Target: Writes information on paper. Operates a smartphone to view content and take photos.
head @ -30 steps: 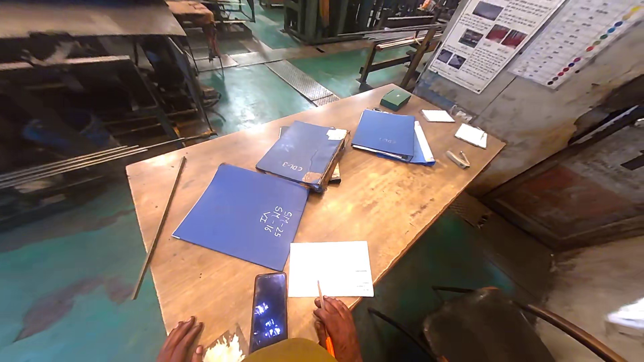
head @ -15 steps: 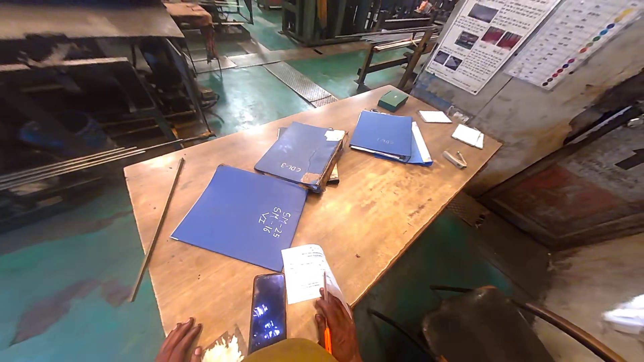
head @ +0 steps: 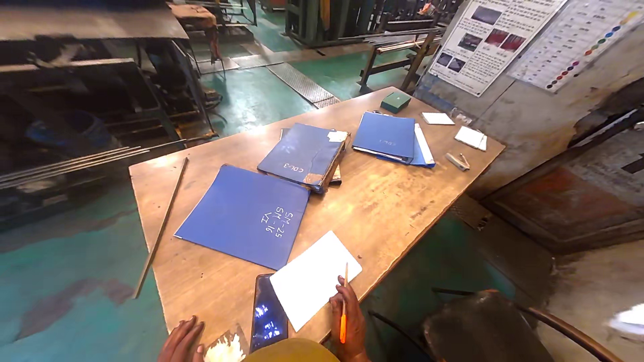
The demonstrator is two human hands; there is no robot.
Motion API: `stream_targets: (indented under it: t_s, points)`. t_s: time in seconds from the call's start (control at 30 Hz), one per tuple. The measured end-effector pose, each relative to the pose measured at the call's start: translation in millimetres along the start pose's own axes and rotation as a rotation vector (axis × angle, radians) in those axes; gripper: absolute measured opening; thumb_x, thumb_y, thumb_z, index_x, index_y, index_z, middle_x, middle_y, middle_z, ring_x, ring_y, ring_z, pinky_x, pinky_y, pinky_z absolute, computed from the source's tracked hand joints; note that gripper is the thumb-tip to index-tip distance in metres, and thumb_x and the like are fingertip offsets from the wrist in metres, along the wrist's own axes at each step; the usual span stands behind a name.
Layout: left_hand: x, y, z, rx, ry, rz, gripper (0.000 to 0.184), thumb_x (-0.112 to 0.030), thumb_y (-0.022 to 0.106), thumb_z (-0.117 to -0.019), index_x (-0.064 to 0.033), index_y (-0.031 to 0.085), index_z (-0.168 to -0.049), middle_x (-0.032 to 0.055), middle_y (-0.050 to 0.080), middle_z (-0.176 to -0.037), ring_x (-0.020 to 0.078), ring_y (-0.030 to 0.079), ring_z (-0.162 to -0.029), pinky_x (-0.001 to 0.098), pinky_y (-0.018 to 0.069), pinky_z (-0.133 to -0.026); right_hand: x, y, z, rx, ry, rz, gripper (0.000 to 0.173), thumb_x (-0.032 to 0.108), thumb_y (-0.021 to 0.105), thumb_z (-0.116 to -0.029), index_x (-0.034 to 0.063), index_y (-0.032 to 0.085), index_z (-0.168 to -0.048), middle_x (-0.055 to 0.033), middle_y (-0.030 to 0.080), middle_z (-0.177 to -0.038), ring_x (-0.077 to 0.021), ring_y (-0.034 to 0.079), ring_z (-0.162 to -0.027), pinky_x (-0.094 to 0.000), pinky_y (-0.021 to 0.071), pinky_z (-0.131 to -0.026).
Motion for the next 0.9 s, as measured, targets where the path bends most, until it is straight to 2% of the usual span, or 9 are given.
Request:
stream_targets:
  t_s: [0.07,0.1,0.2,0.27,0.37,0.43,0.57,0.77,0.9]
  points:
    - [1,1,0,0.0,0.0,0.0,0.043,-0.028,0.048,-0.1036,0.0,0.064,-0.132,0.0274,0.056,-0.144,0.0422,0.043,-0.144,0.0503,0.0271,-0.124,-3,-10,-7,-0.062,0.008,0.119,0.037,0.026,0.056,-0.0997,-0.0031,0.067,-0.12,-0.0182,0.068,-0.129,-0.0256,0.066,-0.122,-0.0343,0.0527,-0.104]
    - [1,1,1,0.003,-0.001,0.0,0.043,-0.027,0.048,-0.1035,0.0005,0.064,-0.132,0.0279,0.056,-0.144,0.0428,0.042,-0.144,0.0506,0.027,-0.124,-6,-14,-11,-0.086,0.011,0.195,0.041,0.031,0.059,-0.0965,-0.0025,0.069,-0.119,-0.0171,0.07,-0.125,-0.0283,0.068,-0.117,-0.0389,0.0531,-0.102]
    - [0,0,0,0.0,-0.006,0.01,0.043,-0.027,0.048,-0.1032,0.0006,0.064,-0.132,0.0282,0.056,-0.143,0.0431,0.042,-0.144,0.0506,0.0271,-0.124,-18,-18,-25,-0.09,0.001,0.297,0.05,0.042,0.066,-0.0894,0.002,0.072,-0.118,-0.0126,0.072,-0.122,-0.0312,0.068,-0.108,-0.0437,0.0531,-0.097]
    - [-1,0,1,-0.004,0.001,0.012,0.043,-0.028,0.048,-0.1037,0.0002,0.064,-0.132,0.0278,0.056,-0.143,0.0427,0.042,-0.145,0.0506,0.0269,-0.124,-24,-13,-32,-0.035,0.003,0.308,0.056,0.05,0.068,-0.0861,0.0049,0.071,-0.12,-0.0113,0.071,-0.125,-0.0337,0.065,-0.115,-0.0472,0.0516,-0.1]
    - [-2,0,0,-0.001,0.0,0.007,0.043,-0.028,0.048,-0.1039,-0.0002,0.064,-0.132,0.0271,0.056,-0.144,0.0423,0.042,-0.145,0.0504,0.0275,-0.124,-33,-2,-41,0.101,0.101,0.332,0.075,0.059,0.074,-0.0777,0.0033,0.068,-0.128,-0.0164,0.065,-0.135,-0.041,0.059,-0.126,-0.0558,0.0489,-0.104]
    - [-2,0,0,-0.001,-0.003,0.012,0.043,-0.027,0.048,-0.1038,0.0002,0.064,-0.132,0.0272,0.056,-0.144,0.0431,0.042,-0.145,0.051,0.0274,-0.124,-38,1,-44,0.156,0.18,0.356,0.084,0.059,0.077,-0.0739,0.0016,0.064,-0.133,-0.0186,0.063,-0.138,-0.0438,0.057,-0.128,-0.0595,0.0464,-0.105]
    - [-2,0,0,-0.003,0.005,0.032,0.044,-0.027,0.049,-0.1032,0.0029,0.064,-0.132,0.0307,0.055,-0.143,0.0466,0.042,-0.143,0.0541,0.0279,-0.123,-43,-1,-56,0.266,0.32,0.369,0.093,0.055,0.082,-0.0724,0.0016,0.056,-0.143,-0.0202,0.059,-0.142,-0.0426,0.056,-0.129,-0.0593,0.0459,-0.104]
    - [-1,0,0,-0.008,-0.004,0.043,0.042,-0.025,0.05,-0.1028,0.0018,0.064,-0.132,0.0302,0.055,-0.143,0.0463,0.042,-0.144,0.0538,0.0284,-0.123,-46,-1,-69,0.381,0.444,0.434,0.095,0.054,0.086,-0.0704,0.0067,0.053,-0.146,-0.0166,0.061,-0.138,-0.0374,0.058,-0.125,-0.0524,0.0492,-0.101]
    - [-7,-2,-1,0.021,-0.021,-0.043,0.042,-0.026,0.05,-0.1025,-0.0014,0.065,-0.133,0.0277,0.056,-0.144,0.0462,0.043,-0.143,0.057,0.0276,-0.122,-33,-10,-60,0.345,0.41,0.575,0.087,0.058,0.079,-0.0762,0.0036,0.058,-0.141,-0.018,0.062,-0.137,-0.0403,0.058,-0.125,-0.0566,0.0493,-0.098]
Point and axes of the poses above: each hand's wrist, its own z-axis away from the middle knuckle, its own y-axis out of the palm, x = y × z, the point moved 10 cm from there along -z, towards the middle knuckle
